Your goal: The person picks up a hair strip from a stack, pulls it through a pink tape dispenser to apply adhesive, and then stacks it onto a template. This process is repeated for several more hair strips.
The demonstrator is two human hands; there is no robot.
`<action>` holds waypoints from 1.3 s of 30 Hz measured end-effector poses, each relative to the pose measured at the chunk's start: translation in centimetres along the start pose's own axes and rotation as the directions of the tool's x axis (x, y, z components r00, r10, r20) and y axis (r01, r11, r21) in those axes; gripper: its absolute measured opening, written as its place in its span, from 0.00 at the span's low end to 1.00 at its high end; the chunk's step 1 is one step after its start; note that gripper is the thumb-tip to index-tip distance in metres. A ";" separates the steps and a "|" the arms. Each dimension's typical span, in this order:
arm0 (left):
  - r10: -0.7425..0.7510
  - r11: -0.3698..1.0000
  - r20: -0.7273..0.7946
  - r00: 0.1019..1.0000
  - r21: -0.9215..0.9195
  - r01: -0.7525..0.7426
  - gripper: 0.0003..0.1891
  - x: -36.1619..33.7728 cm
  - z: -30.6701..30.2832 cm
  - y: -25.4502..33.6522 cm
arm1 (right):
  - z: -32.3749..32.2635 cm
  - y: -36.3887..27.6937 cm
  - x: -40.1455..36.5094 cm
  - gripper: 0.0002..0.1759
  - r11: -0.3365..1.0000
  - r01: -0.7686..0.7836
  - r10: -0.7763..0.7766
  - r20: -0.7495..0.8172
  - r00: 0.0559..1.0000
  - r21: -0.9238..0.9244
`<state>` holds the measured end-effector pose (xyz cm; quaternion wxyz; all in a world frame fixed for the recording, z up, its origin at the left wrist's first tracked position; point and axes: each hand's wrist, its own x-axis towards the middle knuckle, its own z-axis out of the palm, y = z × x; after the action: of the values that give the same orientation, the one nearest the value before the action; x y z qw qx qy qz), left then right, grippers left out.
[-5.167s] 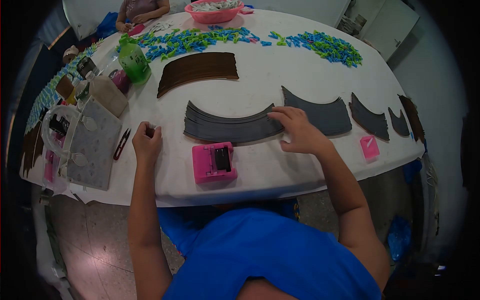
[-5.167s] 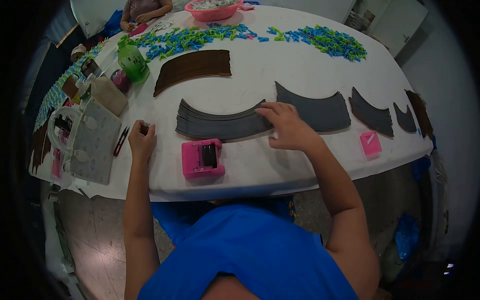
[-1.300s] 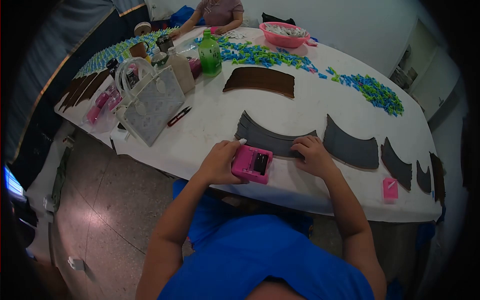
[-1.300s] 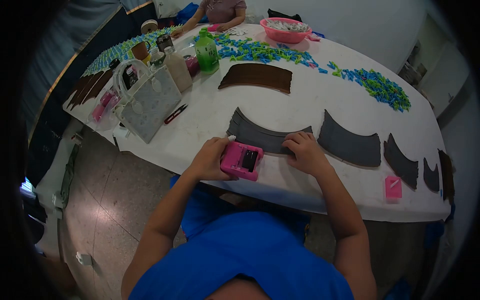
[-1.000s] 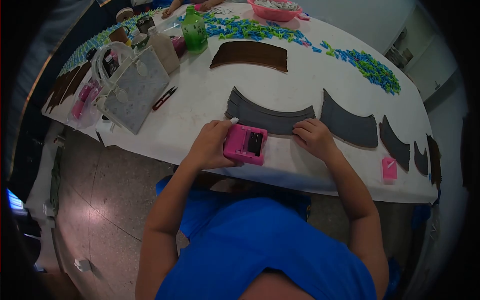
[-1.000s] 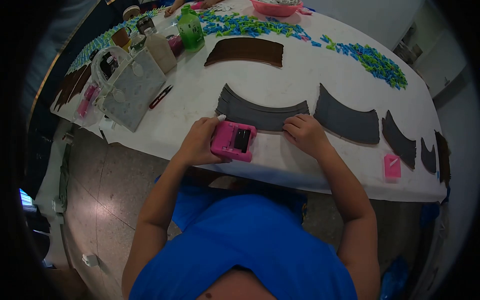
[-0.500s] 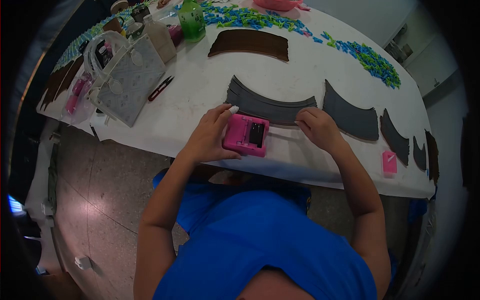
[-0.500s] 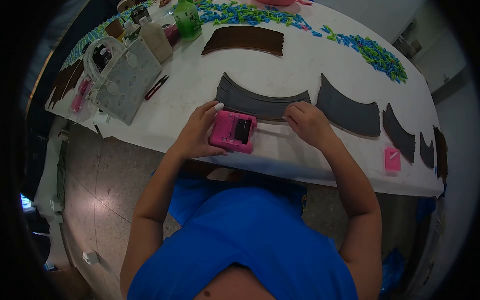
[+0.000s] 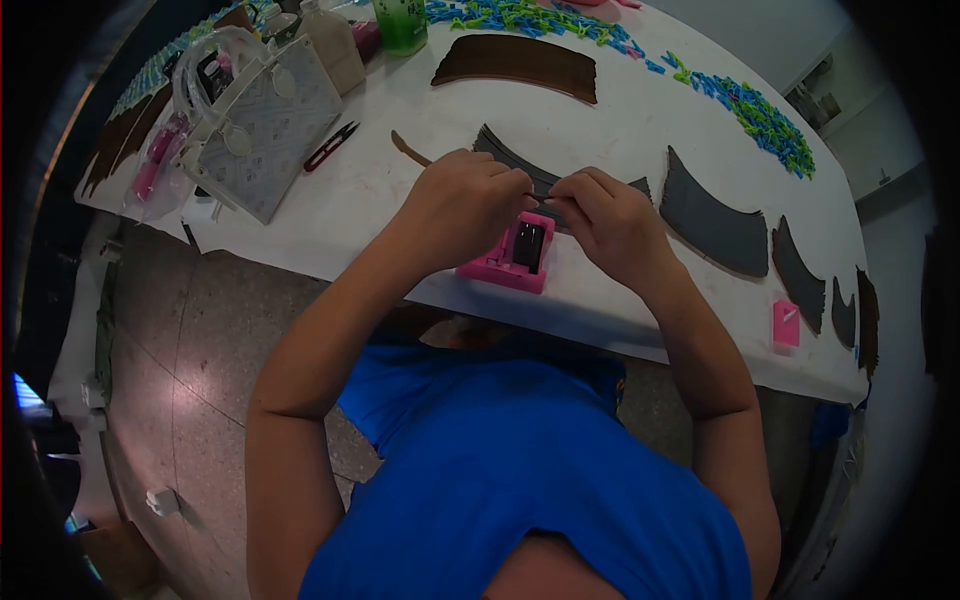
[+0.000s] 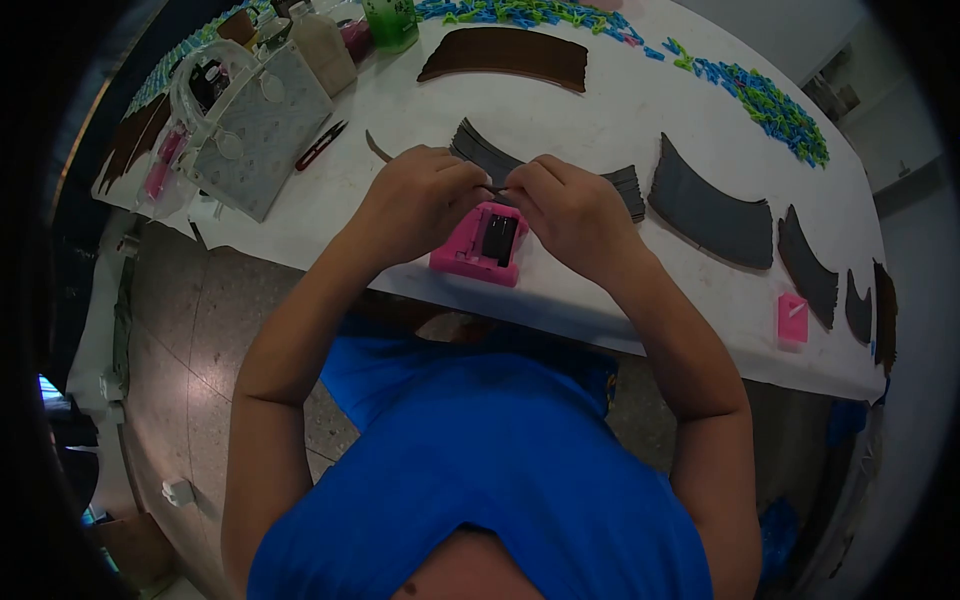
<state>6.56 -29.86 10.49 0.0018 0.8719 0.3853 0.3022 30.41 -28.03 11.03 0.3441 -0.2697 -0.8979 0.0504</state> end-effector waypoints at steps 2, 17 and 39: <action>-0.034 0.999 0.044 0.998 0.009 0.034 0.06 -0.1 -0.5 -0.2 | -0.4 -0.2 -0.7 0.06 0.996 -0.081 0.079 0.030 0.996 0.044; 0.157 0.942 0.275 0.949 0.249 -0.228 0.03 2.2 -3.5 -0.1 | 1.7 -0.3 -1.4 0.07 0.941 -0.271 0.223 0.229 0.948 0.205; 0.157 0.885 0.402 0.902 0.347 -0.309 0.03 3.6 -4.3 1.5 | 4.6 0.5 -2.0 0.09 0.912 -0.321 0.264 0.236 0.935 0.256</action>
<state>7.21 -29.51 16.22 -0.1437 0.9344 0.3225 0.0478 28.89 -28.23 6.18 0.2784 -0.3420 -0.8593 0.2590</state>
